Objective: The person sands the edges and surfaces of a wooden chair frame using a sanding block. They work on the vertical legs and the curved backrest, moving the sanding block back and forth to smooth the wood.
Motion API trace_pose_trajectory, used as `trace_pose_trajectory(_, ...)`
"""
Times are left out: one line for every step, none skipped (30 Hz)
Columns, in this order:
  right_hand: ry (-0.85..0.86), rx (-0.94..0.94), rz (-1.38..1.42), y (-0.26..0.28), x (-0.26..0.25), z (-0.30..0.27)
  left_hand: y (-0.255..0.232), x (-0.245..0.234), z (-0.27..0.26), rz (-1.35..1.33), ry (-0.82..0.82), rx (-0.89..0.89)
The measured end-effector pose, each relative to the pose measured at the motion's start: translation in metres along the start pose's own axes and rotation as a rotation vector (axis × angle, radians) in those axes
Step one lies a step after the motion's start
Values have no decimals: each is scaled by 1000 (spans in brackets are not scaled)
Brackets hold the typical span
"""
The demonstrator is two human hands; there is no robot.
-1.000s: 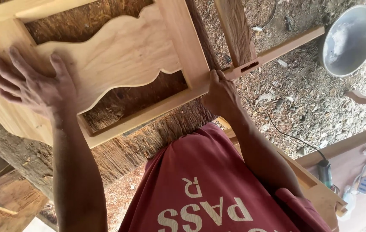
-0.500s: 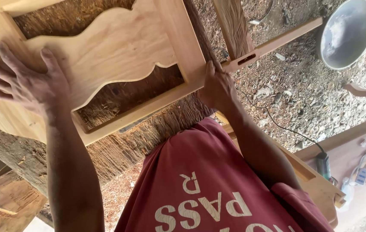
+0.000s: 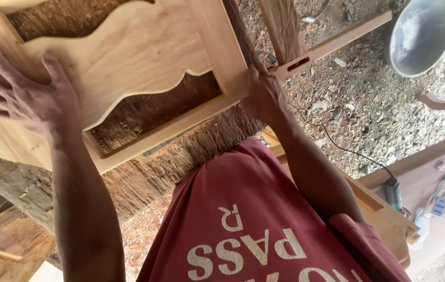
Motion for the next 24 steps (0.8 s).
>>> trace_pose_trajectory(9, -14, -25, 1, -1, -4, -6, -10, -1, -21, -93, 72)
trace_pose_trajectory(17, -27, -51, 2, -2, -7, -13, -19, -2, -43, -187, 144)
trace_pose_trajectory(15, -28, -55, -2, -14, -15, -14, -20, -1, -47, -188, 142)
trace_pose_trajectory(36, -113, 22, 0, -25, -24, -13, -16, 1, -60, -152, 112)
trace_pose_trajectory(67, -192, 105, 2, -32, -38, -9, -13, -1, -66, -107, 87)
trace_pose_trajectory(74, -185, 107, -4, -38, -38, -10, -13, -1, -63, -98, 89)
trace_pose_trajectory(-6, -166, 115, -11, -52, -35, -8, -8, 1, -60, -34, 27)
trace_pose_trajectory(-86, -147, 124, -18, -67, -32, -6, -4, 3, -56, 29, -34)
trace_pose_trajectory(-83, -144, 127, -19, -64, -25, -7, -6, 2, -53, 32, -31)
trace_pose_trajectory(-78, -190, 162, -17, -61, -19, -7, -7, 0, -45, 52, -41)
trace_pose_trajectory(-82, -237, 197, -14, -61, -13, -9, -9, 2, -42, 65, -46)
trace_pose_trajectory(-89, -234, 200, -11, -48, -6, -11, -10, 3, -43, 61, -39)
trace_pose_trajectory(-24, -176, 89, -10, -27, 1, -11, -10, 1, -39, 66, -37)
trace_pose_trajectory(41, -117, -22, -10, -7, 9, -11, -10, 0, -36, 72, -35)
trace_pose_trajectory(48, -118, -18, -11, -6, 10, -9, -5, 1, -29, 75, -36)
trace_pose_trajectory(113, -24, 14, -18, -2, 12, -7, -3, 2, -27, 37, -29)
trace_pose_trajectory(175, 68, 50, -23, 3, 15, -6, -3, 6, -23, -6, -17)
trace_pose_trajectory(179, 66, 58, -17, 0, 11, -4, -7, 3, -15, -7, -15)
trace_pose_trajectory(209, 96, 42, -15, -6, 10, -8, -10, 2, -19, -36, 23)
trace_pose_trajectory(238, 125, 26, -13, -11, 9, -13, -15, 2, -24, -64, 61)
trace_pose_trajectory(237, 123, 25, -16, -1, 21, -12, -14, 4, -25, -66, 59)
trace_pose_trajectory(234, 164, 48, -22, 9, 33, -13, -17, 5, -28, -105, 84)
trace_pose_trajectory(232, 208, 71, -30, 20, 41, -14, -18, 3, -32, -141, 110)
trace_pose_trajectory(232, 209, 68, -31, 14, 37, -11, -16, -2, -34, -140, 109)
Point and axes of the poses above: each hand's wrist, its own z-axis towards the middle knuckle, its own x-axis out of the palm, y = z × x, the point moved 7 cm from there along z, towards the middle knuckle, and after that the axes turned 10 degrees about x, right-handed, at the moved point
